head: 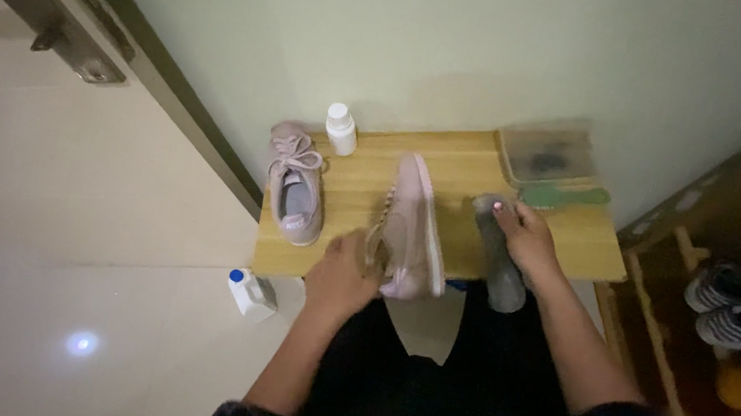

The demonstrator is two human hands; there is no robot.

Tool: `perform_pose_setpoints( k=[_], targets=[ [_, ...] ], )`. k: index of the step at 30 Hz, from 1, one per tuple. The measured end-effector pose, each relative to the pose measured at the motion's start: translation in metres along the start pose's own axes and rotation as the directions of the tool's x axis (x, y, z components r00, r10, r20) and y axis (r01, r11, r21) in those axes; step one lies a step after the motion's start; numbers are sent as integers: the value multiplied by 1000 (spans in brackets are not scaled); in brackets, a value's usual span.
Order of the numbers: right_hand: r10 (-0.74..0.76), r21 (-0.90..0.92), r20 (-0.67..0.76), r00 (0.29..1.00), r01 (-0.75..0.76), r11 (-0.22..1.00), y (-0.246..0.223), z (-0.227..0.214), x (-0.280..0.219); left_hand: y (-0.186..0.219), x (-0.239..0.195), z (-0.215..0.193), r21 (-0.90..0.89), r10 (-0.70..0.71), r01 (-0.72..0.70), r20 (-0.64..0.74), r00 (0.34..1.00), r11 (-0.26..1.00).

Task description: The person wipes a light pink sneaker with a gray cloth, rotating it to clean the upper, sides, and sole. A second matching sneaker, a white bottle, and a green brush remain on the table. The person places the cleaned shoe beside its pair and sets the cloth down.

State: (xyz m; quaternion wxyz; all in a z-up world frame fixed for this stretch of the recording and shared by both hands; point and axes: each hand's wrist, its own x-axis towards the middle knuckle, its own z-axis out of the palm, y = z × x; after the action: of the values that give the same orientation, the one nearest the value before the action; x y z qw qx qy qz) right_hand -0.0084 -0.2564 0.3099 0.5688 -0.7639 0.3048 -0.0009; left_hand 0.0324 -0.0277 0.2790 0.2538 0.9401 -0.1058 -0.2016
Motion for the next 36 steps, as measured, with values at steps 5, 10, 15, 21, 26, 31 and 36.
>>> perform_pose_setpoints(
  k=[5, 10, 15, 21, 26, 31, 36],
  targets=[
    [2, -37, 55, 998, 0, 999, 23, 2, 41, 79, 41, 2, 170, 202, -155, -308, 930, 973],
    [40, 168, 72, 997, -51, 985, 13, -11, 36, 85, 113, 73, 448, 319, -118, -407, 856, 886],
    [23, 156, 106, 994, -39, 987, 34, -21, 69, 97, 102, 39, 62, 154, -143, -253, 955, 988],
    [101, 186, 128, 987, -124, 975, 2, 22, 113, 29, 140, 69, -100, 369, -450, -432, 823, 887],
    [-388, 241, -2, 922, 377, 894, -3, 83, 138, 56, 130, 44, -155, 184, -242, -316, 931, 958],
    [-17, -252, 158, 987, 57, 966, -19, 76, 140, 41, 146, 47, -84, 35, -63, -300, 953, 994],
    [-179, -146, 235, 955, 217, 965, -49, 74, 131, 94, 120, 9, -78, 47, -64, -201, 978, 995]
  ],
)
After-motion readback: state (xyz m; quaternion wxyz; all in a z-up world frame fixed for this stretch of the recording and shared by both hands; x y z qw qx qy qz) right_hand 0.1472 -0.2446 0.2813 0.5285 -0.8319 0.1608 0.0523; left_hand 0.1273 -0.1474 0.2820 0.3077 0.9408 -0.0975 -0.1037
